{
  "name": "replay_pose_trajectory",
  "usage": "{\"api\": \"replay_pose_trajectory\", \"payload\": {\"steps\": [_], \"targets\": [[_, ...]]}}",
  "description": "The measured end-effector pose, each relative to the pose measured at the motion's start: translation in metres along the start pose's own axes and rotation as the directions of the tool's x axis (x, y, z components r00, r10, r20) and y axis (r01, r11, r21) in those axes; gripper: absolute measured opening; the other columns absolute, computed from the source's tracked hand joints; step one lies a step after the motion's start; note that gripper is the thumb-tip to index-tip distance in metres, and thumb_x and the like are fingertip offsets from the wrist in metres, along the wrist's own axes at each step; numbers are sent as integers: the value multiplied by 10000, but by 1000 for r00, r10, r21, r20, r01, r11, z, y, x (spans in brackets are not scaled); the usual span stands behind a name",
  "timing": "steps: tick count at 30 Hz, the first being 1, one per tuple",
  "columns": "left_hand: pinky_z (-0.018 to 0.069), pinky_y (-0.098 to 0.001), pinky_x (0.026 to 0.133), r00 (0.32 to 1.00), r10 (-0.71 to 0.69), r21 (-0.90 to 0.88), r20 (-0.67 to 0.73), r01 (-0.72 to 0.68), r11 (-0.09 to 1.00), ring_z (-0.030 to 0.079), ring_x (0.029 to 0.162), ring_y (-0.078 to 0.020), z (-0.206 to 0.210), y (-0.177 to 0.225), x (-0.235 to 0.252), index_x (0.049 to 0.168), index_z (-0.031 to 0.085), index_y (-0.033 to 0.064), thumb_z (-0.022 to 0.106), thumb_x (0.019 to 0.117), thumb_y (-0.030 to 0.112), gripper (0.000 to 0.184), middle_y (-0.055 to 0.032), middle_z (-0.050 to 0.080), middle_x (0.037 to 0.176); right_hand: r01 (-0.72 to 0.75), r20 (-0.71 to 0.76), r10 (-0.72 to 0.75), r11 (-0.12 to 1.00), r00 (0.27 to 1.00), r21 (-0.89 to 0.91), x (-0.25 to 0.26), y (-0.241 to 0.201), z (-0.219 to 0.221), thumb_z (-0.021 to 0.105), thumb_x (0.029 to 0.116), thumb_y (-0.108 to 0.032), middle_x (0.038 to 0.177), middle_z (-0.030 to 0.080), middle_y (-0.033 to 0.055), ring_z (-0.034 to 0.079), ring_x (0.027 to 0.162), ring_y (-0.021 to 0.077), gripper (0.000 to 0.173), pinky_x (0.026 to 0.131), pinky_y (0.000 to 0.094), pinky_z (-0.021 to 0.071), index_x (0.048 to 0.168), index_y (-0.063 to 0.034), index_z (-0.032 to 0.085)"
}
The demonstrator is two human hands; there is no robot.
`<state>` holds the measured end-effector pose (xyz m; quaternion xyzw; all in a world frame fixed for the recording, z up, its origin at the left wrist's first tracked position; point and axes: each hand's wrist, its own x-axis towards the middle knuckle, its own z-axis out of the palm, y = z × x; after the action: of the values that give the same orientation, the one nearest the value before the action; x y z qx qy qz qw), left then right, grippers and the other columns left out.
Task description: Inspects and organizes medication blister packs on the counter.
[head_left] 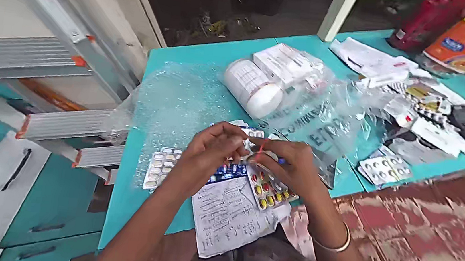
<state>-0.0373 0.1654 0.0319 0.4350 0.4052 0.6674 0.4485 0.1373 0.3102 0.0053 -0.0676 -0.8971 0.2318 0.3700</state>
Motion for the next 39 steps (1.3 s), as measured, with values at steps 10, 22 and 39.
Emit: {"api": "replay_pose_trajectory", "payload": {"steps": [10,22,39], "targets": [[565,-292,751,929,36,-634,368,222,740,607,660,-54,-2,-23,8,980,709,118,571,995,339,261,97,580,676,-58,244,-36,928,969,369,1,-23,-48,755,913,-144,880,758,40,648,737,14,173,656,187,527,1024,-15,786],[367,-156,420,946,-142,-616,291,299,729,440,441,2,-15,-44,10,857,701,145,605,964,387,282,124,447,549,-723,551,500,610,668,323,-166,-8,-131,472,1092,-279,814,736,-79,618,716,-93,371,670,135,504,941,-35,707],[412,-167,460,953,-62,-396,298,182,900,490,480,-11,-60,-29,11,870,713,150,689,886,462,313,100,517,588,-777,309,715,-540,-627,-324,-552,-68,13,517,1065,-318,1104,706,248,677,1017,367,434,946,557,484,1130,75,689]]}}
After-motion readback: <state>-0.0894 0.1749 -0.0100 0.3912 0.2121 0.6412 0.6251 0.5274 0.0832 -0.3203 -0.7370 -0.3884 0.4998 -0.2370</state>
